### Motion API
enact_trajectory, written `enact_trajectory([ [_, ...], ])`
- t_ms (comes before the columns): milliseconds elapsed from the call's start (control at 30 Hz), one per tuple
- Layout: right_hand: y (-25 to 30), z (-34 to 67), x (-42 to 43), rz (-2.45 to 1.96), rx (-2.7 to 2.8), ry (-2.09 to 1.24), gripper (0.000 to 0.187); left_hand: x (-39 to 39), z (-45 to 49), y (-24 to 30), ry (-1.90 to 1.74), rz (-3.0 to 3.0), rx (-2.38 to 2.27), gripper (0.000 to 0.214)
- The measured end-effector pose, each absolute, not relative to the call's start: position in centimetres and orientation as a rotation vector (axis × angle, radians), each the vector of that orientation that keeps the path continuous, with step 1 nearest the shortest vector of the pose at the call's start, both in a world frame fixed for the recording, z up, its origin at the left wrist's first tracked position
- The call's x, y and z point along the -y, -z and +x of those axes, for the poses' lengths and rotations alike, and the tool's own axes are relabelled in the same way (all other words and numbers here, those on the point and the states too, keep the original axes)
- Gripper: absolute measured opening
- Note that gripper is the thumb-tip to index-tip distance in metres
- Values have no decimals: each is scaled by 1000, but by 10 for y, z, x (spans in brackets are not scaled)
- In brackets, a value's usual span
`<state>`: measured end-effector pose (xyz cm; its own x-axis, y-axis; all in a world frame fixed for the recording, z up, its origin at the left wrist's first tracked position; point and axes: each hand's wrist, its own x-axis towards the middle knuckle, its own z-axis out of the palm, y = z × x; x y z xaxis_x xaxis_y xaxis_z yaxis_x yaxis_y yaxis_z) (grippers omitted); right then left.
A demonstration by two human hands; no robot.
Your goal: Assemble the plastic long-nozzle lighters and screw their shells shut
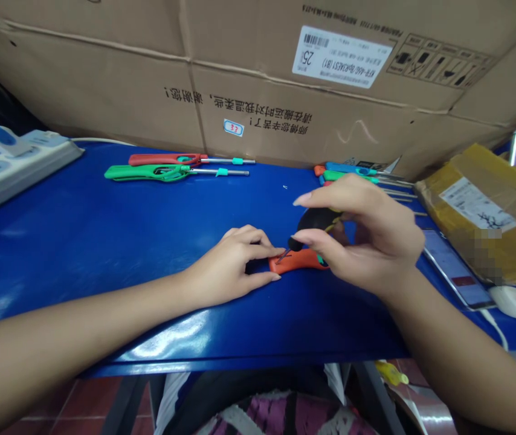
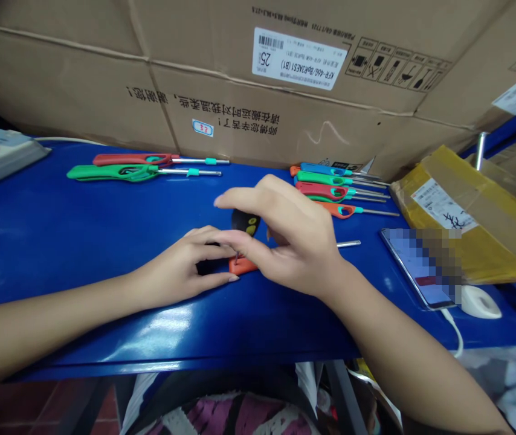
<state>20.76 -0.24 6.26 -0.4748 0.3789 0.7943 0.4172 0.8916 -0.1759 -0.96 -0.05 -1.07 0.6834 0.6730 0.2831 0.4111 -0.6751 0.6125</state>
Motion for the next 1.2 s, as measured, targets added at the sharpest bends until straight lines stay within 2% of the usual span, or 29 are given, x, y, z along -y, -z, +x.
enact_trajectory([
  [100, -66, 210, 2, -519, 2177, 170, 25, 0, -9, 10, -685, 2385, -822, 31],
  [233, -69, 210, 7, -560, 2271, -98, 34, 0, -10, 10, -686, 2374, -834, 28],
  [300, -69, 208, 8, -560, 2226, -152, 28, 0, -10, 10, -686, 2375, -840, 29],
  [400, -69, 206, 8, -574, 2183, 23, 18, 0, -10, 10, -680, 2381, -838, 30],
  [500, -71, 207, 10, -649, 2228, 163, 24, -1, -9, 10, -689, 2379, -836, 29],
  [633, -74, 209, 12, -694, 2328, 10, 33, -1, -9, 10, -700, 2364, -842, 28],
  [767, -71, 207, 11, -674, 2199, 102, 15, -1, -9, 11, -684, 2372, -849, 31],
  [833, -69, 207, 10, -686, 2155, 152, 17, -1, -9, 12, -689, 2368, -847, 33],
  [967, -70, 210, 10, -714, 2254, -132, 34, -2, -10, 10, -700, 2359, -845, 29],
  [1033, -72, 212, 10, -706, 2253, -222, 35, -2, -10, 9, -694, 2361, -848, 27],
  [1200, -74, 209, 10, -682, 2194, 79, 20, -1, -9, 10, -686, 2348, -848, 26],
])
